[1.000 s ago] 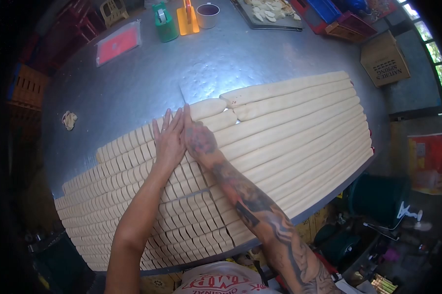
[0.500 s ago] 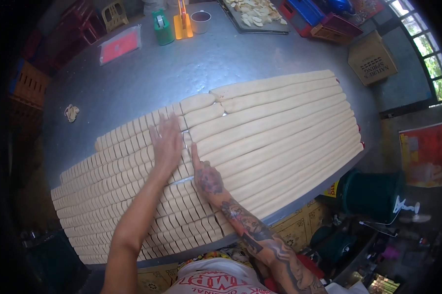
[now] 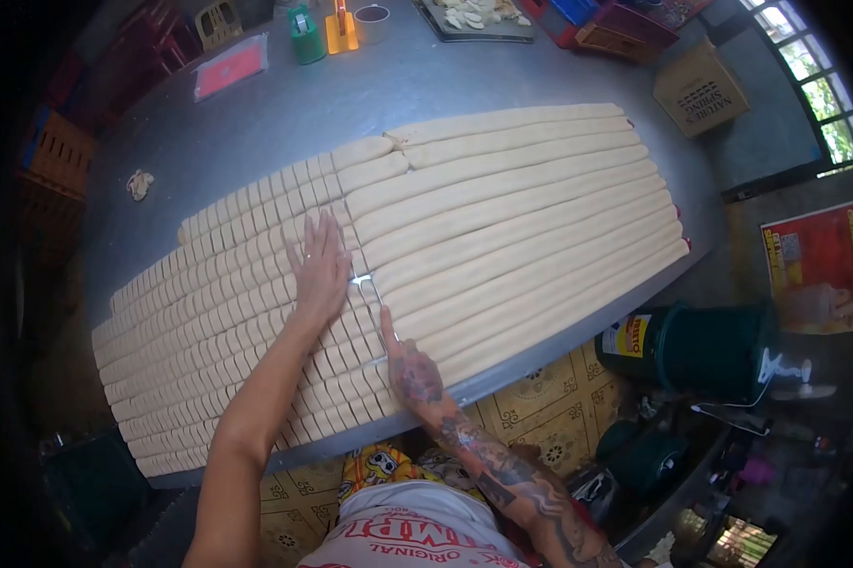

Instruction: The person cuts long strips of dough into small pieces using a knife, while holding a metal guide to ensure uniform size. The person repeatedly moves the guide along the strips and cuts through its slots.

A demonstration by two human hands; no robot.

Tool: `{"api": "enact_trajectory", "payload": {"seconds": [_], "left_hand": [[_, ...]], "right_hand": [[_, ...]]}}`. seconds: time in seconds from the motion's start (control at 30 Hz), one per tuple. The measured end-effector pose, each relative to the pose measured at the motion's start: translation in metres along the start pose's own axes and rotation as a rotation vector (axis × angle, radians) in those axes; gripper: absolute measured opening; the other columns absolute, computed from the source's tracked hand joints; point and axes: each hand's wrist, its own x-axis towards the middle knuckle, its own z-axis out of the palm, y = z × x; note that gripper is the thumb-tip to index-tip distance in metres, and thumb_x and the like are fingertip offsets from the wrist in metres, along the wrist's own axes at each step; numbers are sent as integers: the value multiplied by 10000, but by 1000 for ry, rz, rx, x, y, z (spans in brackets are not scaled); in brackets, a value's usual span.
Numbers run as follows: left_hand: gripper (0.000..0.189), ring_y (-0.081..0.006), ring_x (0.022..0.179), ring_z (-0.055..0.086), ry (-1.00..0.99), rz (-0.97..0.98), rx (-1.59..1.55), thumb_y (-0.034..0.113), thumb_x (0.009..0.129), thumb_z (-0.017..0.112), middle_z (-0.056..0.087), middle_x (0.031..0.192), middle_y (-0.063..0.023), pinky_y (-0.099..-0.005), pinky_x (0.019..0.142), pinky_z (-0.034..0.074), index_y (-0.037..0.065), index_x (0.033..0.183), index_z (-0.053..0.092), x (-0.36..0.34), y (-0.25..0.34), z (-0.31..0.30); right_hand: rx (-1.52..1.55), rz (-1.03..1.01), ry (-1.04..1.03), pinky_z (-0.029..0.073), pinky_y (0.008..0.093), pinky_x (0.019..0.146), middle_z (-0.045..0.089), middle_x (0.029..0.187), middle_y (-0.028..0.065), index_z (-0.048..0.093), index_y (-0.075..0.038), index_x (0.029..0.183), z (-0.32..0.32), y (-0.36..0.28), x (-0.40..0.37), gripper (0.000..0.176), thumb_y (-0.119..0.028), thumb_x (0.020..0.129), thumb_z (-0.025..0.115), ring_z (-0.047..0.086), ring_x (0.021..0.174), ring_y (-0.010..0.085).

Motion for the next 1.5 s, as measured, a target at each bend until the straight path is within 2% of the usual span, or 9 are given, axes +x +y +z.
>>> {"api": "enact_trajectory", "payload": {"seconds": [0.1, 0.17, 0.37, 0.47, 0.53, 0.83, 1.1, 1.3, 1.5], "left_hand": [[693, -269, 1743, 153, 16, 19, -100, 320, 1150, 458, 260, 1865, -87, -663, 1373, 24, 57, 1769, 290, -59, 31, -7], [685, -261, 1741, 167, -239, 79, -11, 324, 1140, 468, 271, 1862, -77, -653, 1376, 32, 66, 1759, 330, -102, 56, -3], [694, -238, 1737, 181, -96, 43, 28, 353, 1142, 462, 261, 1869, -53, -637, 1381, 51, 89, 1769, 324, -116, 65, 9], [702, -258, 1739, 167, -106, 32, 6, 364, 1153, 451, 250, 1872, -55, -642, 1380, 49, 101, 1783, 287, -115, 65, 10], [703, -306, 1742, 147, -98, -6, -23, 349, 1158, 444, 246, 1870, -87, -658, 1374, 42, 83, 1784, 266, -122, 70, 7], [734, -275, 1733, 201, -180, 38, -16, 335, 1123, 461, 266, 1856, -124, -726, 1339, 10, 23, 1764, 287, -238, 133, 20], [720, -303, 1739, 179, -181, -36, -113, 326, 1136, 467, 248, 1863, -134, -719, 1341, 3, 48, 1773, 281, -236, 133, 21], [669, -396, 1732, 164, -90, -81, -397, 251, 1111, 569, 322, 1832, -172, -703, 1346, -5, 59, 1730, 404, -204, 103, -4], [617, -401, 1717, 218, 38, -138, -393, 221, 1102, 583, 391, 1796, -186, -654, 1366, 90, 38, 1681, 478, -33, 27, -16]], "right_hand": [[-4, -35, 49, 608, 556, 731, 696, 942, 282, 92, -39, 1798, 13, 9, -1, 948, 10, 967, 545, 732, 778, 450], [-12, -72, 105, 614, 547, 676, 692, 914, 263, 135, -8, 1790, 22, 14, 0, 937, -1, 960, 570, 731, 728, 431], [-54, -169, 222, 634, 459, 666, 691, 906, 238, 145, -10, 1789, 39, 33, -48, 977, -34, 940, 629, 766, 786, 393], [-342, -213, 150, 642, 432, 664, 684, 899, 225, 151, -16, 1788, 48, 41, -114, 981, -39, 937, 639, 772, 789, 391], [-197, 27, -44, 613, 407, 686, 680, 963, 250, 103, -47, 1803, 47, 36, -134, 947, -16, 981, 572, 758, 862, 354], [-17, -127, 237, 635, 495, 627, 685, 931, 243, 164, -104, 1808, 73, 55, -144, 951, -45, 966, 603, 741, 703, 403], [18, 18, -41, 571, 527, 655, 663, 909, 257, 188, 2, 1785, 37, 62, -281, 904, 17, 977, 593, 672, 713, 421], [148, -120, 178, 555, 515, 729, 649, 884, 257, 158, 25, 1783, -9, 46, -183, 920, 21, 982, 610, 651, 738, 416], [93, -131, 186, 539, 518, 785, 674, 948, 287, 112, 39, 1781, -54, 11, 36, 936, 44, 977, 592, 674, 861, 441]]}}
